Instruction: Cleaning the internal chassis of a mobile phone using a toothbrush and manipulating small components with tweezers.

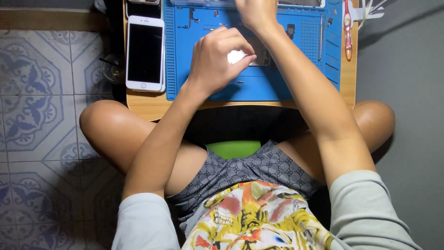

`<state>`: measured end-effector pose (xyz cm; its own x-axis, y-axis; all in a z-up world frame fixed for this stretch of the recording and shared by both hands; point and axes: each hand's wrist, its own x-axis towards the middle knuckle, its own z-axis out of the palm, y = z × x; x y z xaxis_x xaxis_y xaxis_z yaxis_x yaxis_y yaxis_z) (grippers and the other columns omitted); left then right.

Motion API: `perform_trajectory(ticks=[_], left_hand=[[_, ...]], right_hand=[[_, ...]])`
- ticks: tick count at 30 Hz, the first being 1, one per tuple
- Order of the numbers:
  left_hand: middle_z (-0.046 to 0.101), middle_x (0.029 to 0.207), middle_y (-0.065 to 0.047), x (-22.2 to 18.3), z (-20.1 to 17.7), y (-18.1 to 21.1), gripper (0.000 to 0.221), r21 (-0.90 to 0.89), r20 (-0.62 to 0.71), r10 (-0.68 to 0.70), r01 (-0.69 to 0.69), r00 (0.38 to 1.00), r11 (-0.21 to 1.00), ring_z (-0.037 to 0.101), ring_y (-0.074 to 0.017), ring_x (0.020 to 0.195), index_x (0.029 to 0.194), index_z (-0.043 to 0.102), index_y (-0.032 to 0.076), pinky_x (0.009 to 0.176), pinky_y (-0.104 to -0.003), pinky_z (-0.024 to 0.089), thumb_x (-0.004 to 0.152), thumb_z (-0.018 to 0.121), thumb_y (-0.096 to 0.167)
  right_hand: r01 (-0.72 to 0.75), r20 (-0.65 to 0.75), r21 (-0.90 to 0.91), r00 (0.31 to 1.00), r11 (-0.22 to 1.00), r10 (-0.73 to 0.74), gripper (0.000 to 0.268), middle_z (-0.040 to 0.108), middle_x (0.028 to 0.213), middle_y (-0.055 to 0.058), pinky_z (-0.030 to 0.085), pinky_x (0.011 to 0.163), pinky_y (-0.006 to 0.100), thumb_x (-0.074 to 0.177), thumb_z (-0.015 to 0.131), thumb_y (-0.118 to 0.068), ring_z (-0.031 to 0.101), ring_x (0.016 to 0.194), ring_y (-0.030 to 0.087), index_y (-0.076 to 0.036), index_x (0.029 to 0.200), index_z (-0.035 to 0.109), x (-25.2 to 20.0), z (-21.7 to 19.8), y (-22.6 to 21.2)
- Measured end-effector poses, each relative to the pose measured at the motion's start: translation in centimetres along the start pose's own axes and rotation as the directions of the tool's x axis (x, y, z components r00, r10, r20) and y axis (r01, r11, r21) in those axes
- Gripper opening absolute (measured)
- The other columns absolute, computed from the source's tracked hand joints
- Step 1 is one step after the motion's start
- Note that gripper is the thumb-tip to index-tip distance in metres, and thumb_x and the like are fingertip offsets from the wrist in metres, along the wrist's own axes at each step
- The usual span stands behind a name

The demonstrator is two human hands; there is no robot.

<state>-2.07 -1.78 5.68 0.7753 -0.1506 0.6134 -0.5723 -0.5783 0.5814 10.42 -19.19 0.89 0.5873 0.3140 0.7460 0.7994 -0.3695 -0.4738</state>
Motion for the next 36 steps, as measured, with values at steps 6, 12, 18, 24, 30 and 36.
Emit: perform_trajectory(ticks=[6,12,18,24,30,36], left_hand=[[0.072,0.081,-0.001,0.1,0.3,-0.8,0.008,-0.009,-0.006,-0.03,0.03,1.0,1.0,0.059,-0.0171,0.069,0.079,0.079,0.01,0.063,-0.032,0.049,0.083,0.086,0.012],[0.074,0.083,0.0,0.1,0.5,-0.8,0.006,-0.002,0.001,-0.045,0.045,0.999,0.999,0.058,-0.016,0.071,0.081,0.08,0.011,0.064,-0.031,0.049,0.087,0.083,0.011],[0.075,0.087,0.0,0.2,0.4,-0.3,0.004,-0.033,0.01,-0.069,0.069,0.998,0.997,0.062,-0.0159,0.075,0.085,0.082,0.009,0.069,-0.031,0.051,0.088,0.079,0.008],[0.075,0.086,0.0,0.1,1.1,-0.1,0.003,-0.072,0.005,-0.112,0.112,0.994,0.991,0.06,-0.0159,0.07,0.086,0.081,0.008,0.066,-0.031,0.049,0.086,0.083,0.005],[0.077,0.083,-0.005,0.4,1.8,0.5,0.004,-0.203,-0.018,-0.107,0.101,0.994,0.974,0.061,-0.014,0.066,0.088,0.081,0.003,0.062,-0.027,0.048,0.085,0.084,0.0],[0.077,0.082,-0.003,-0.3,2.6,0.3,0.007,-0.172,0.004,-0.13,0.129,0.991,0.977,0.059,-0.0135,0.067,0.086,0.081,0.005,0.061,-0.027,0.047,0.084,0.086,0.0]], right_hand=[[0.053,0.019,-0.074,0.998,0.996,-0.052,0.021,0.072,0.08,0.011,0.048,0.056,0.03,0.101,0.092,-0.015,0.062,0.064,0.021,0.001,0.094,0.079,1.1,0.5,0.2],[0.098,0.043,-0.159,0.995,0.982,-0.092,0.023,0.073,0.078,0.01,0.046,0.053,0.029,0.101,0.094,-0.016,0.06,0.059,0.021,-0.001,0.093,0.08,1.8,-0.5,0.2],[0.137,0.072,-0.243,0.99,0.96,-0.123,0.024,0.073,0.075,0.009,0.043,0.05,0.028,0.102,0.097,-0.017,0.058,0.054,0.02,-0.002,0.091,0.081,1.7,-2.1,0.7],[0.075,0.253,-0.323,0.967,0.943,0.009,0.008,0.081,0.095,0.013,0.058,0.065,0.031,0.104,0.09,-0.002,0.072,0.073,0.022,0.004,0.108,0.086,0.9,-9.7,-0.4],[-0.018,0.236,-0.699,0.938,0.715,0.254,0.009,0.07,0.071,0.004,0.051,0.054,0.036,0.104,0.086,-0.017,0.059,0.051,0.022,-0.009,0.102,0.09,-4.7,-16.8,4.2],[-0.183,0.195,-0.746,0.859,0.641,0.473,0.013,0.071,0.066,-0.005,0.055,0.058,0.032,0.099,0.089,-0.022,0.063,0.05,0.015,-0.013,0.09,0.083,-6.7,-15.1,7.2]])
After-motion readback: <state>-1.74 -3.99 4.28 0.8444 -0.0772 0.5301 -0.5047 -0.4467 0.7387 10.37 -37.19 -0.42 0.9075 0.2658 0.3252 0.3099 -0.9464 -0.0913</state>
